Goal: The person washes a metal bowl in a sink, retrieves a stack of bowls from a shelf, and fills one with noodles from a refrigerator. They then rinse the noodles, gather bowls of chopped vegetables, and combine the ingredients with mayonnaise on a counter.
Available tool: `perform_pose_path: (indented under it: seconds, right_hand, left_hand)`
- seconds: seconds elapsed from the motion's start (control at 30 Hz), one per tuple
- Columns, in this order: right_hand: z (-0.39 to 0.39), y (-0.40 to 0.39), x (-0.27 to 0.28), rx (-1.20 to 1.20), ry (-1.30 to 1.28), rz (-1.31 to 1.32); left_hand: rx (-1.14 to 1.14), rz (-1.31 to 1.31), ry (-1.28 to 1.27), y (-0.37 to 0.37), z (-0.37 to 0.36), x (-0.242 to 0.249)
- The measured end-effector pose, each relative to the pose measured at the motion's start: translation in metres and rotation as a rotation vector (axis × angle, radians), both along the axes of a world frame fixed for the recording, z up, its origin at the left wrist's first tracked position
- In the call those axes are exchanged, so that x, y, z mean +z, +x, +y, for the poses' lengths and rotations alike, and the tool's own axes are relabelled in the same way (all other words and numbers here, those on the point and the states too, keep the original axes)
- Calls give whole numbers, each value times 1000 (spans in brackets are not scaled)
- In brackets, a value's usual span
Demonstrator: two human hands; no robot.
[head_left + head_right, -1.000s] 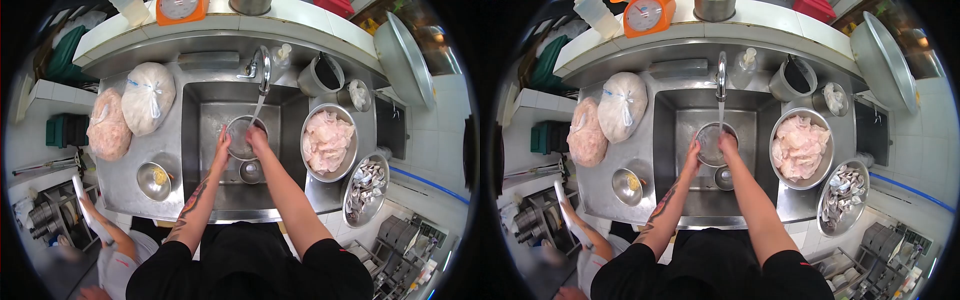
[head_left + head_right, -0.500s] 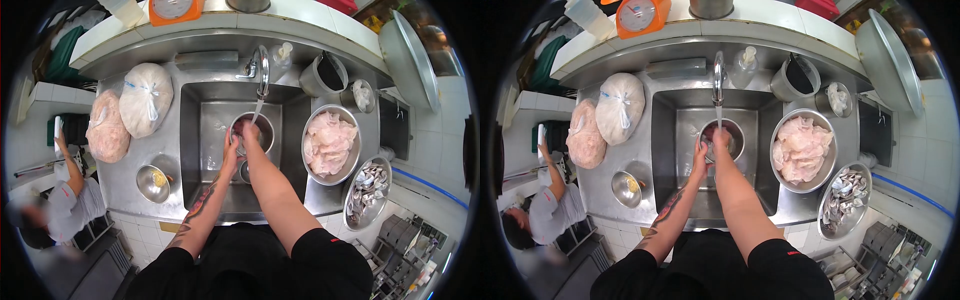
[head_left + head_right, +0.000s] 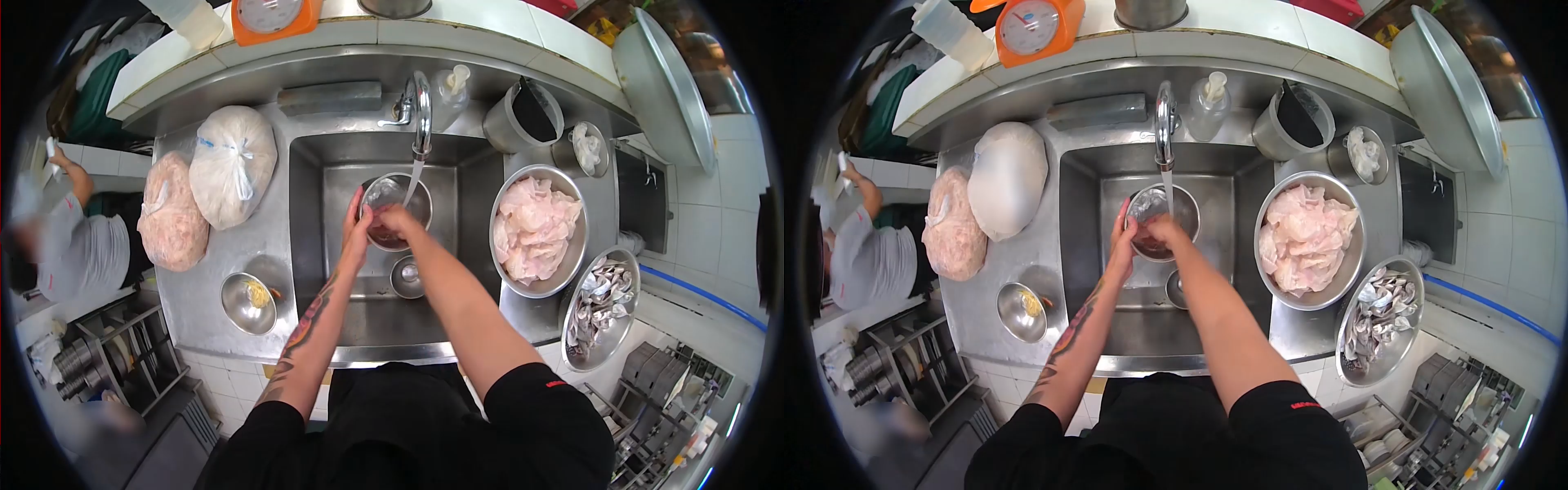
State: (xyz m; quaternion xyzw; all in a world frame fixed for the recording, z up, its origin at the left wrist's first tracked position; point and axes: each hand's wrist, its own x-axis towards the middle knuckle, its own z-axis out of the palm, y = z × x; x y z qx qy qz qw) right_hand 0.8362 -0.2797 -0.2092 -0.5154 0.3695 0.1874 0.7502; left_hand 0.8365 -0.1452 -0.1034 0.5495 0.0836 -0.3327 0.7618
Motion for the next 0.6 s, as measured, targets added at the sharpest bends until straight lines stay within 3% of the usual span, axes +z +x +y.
perform_pose_path:
  seconds: [0.1, 0.13, 0.17, 0.23, 0.27, 0.3, 0.37, 0.4, 0.43, 0.47, 0.5, 0.53, 0.57, 0.6]
  right_hand:
    - [-31, 18, 28, 788, -354, 114]
    - [-29, 17, 55, 561, -487, 208]
    - [-23, 16, 50, 558, -493, 206]
    - [-3, 13, 44, -383, -356, 262]
    - [5, 8, 48, -541, -177, 229]
    - [11, 7, 28, -544, -176, 231]
    - [19, 7, -33, 210, -1076, -8]
    - [15, -6, 3, 261, -783, -65]
    - [6, -5, 40, 259, -783, -65]
    - [0, -1, 75, 418, -777, -19]
    - [-3, 0, 91, 578, -765, 29]
    - [-2, -1, 92, 584, -903, -15]
    - [-1, -3, 82, 581, -904, -12]
    - [0, -4, 64, 202, -786, 96]
  left_hand:
    - [68, -69, 100, -15, -3, 9]
    - [103, -2, 54, -23, -8, 13]
    - [102, -6, 49, -30, -14, 19]
    - [147, 22, 101, -42, -22, 34]
    - [165, 63, 103, -43, -25, 42]
    - [162, 64, 104, -40, -22, 30]
    - [55, -134, 107, -29, -13, -5]
    - [55, -131, 108, -30, -11, 7]
    - [66, -45, 95, -28, -10, 34]
    - [76, 38, 83, -25, -10, 50]
    - [74, 35, 85, -25, -9, 47]
    - [122, 27, 52, -27, -8, 39]
    - [169, 21, 17, -31, -10, 31]
    - [168, 20, 11, -36, -14, 20]
